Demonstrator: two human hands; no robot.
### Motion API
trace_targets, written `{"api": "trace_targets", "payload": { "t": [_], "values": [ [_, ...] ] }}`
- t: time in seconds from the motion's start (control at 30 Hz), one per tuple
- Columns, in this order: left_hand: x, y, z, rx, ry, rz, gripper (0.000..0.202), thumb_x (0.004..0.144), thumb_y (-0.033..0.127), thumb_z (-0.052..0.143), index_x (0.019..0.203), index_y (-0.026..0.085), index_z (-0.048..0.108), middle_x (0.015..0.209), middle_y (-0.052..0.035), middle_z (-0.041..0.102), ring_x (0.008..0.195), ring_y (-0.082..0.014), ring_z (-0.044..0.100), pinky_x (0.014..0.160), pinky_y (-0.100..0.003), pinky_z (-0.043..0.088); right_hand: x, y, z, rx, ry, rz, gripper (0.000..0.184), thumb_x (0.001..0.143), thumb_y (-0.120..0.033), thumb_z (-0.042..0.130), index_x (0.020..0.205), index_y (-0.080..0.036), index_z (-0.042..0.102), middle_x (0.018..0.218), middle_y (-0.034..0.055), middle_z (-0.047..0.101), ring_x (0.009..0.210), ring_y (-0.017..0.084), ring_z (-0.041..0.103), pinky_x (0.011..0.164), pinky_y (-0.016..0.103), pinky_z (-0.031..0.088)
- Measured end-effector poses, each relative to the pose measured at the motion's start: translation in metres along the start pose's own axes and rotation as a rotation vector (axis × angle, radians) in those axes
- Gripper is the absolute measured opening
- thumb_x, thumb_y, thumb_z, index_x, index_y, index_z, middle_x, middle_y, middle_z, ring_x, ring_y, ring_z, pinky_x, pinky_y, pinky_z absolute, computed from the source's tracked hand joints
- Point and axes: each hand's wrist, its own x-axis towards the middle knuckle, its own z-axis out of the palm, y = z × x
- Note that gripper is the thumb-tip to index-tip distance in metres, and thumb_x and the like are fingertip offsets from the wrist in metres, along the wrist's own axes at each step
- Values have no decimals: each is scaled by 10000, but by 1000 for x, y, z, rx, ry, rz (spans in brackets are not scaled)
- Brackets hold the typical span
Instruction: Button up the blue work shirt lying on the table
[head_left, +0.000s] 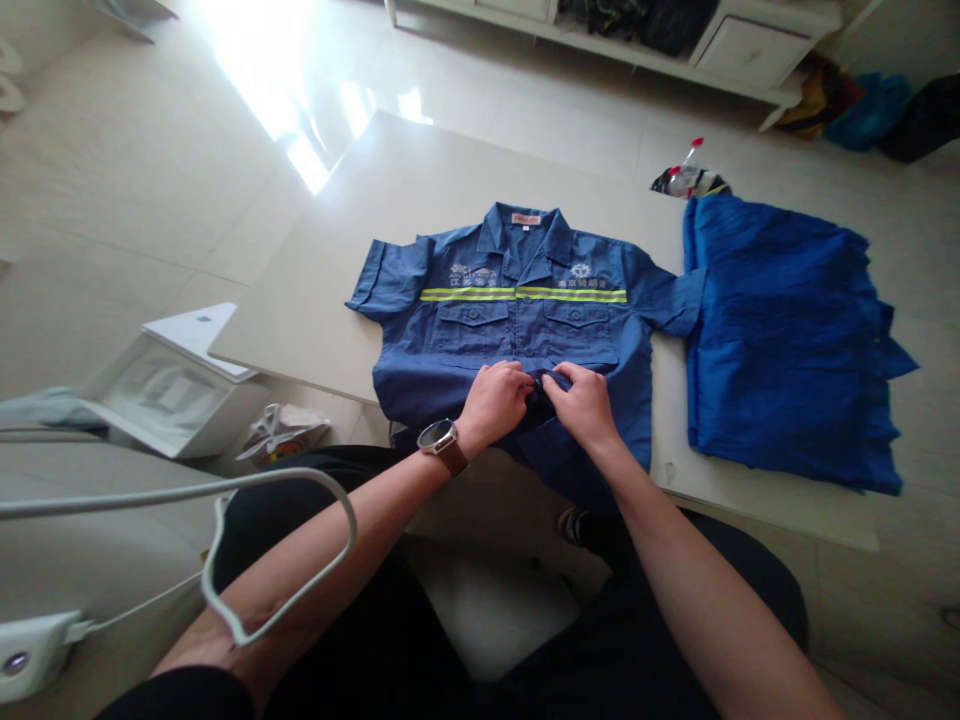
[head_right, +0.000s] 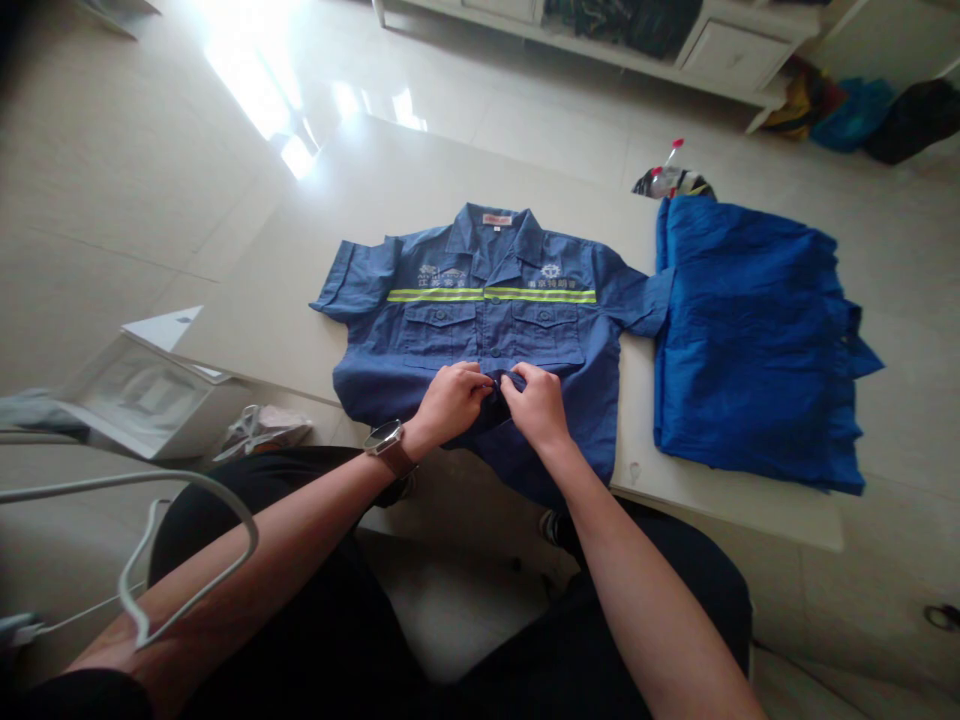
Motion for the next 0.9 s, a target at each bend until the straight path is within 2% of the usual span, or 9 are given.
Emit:
{"api": "trace_targets", "payload": {
  "t": [0.17,0.3,0.37,0.57,0.77,0.9],
  "values": [
    [-3,-1,2,43,-7,51,295,957,181,511,838,212,779,909,-74,707,955,-216,622,864,-351,432,-1,1,0,-39,-38,2,248,877,-357,587,688,-215,662,708,59,699,674,195,595,664,297,381],
    [-7,-3,4,74,-12,119,306,952,158,495,781,202,745,878,-68,691,930,-211,607,851,-356,402,4,13,-1,37,-137,94,317,826,-413,638,591,-204,590,561,-14,539,582,147,482,585,285,304],
    [-8,-3,5,86,-12,133,302,948,152,494,780,203,740,876,-67,690,926,-212,606,840,-358,390,6,17,-2,83,-186,95,342,811,-431,636,569,-205,549,553,-28,492,585,140,460,579,282,296],
    [-8,0,2,120,15,98,272,943,156,511,788,205,729,888,-63,698,909,-211,612,805,-362,383,5,14,-2,185,-234,-3,235,850,-409,559,777,-201,641,750,12,658,789,196,589,715,280,417],
    [-7,0,0,156,19,116,288,951,150,498,780,205,723,878,-71,685,900,-216,605,810,-370,389,6,15,-4,222,-256,-18,266,870,-468,606,828,-207,633,824,18,668,823,200,596,779,298,440],
    [-8,0,0,158,1,125,293,939,129,494,785,207,731,879,-77,673,915,-220,598,827,-371,398,8,16,-3,261,-268,-26,247,869,-453,610,817,-213,628,825,13,667,825,195,591,774,295,442]
  ]
}}
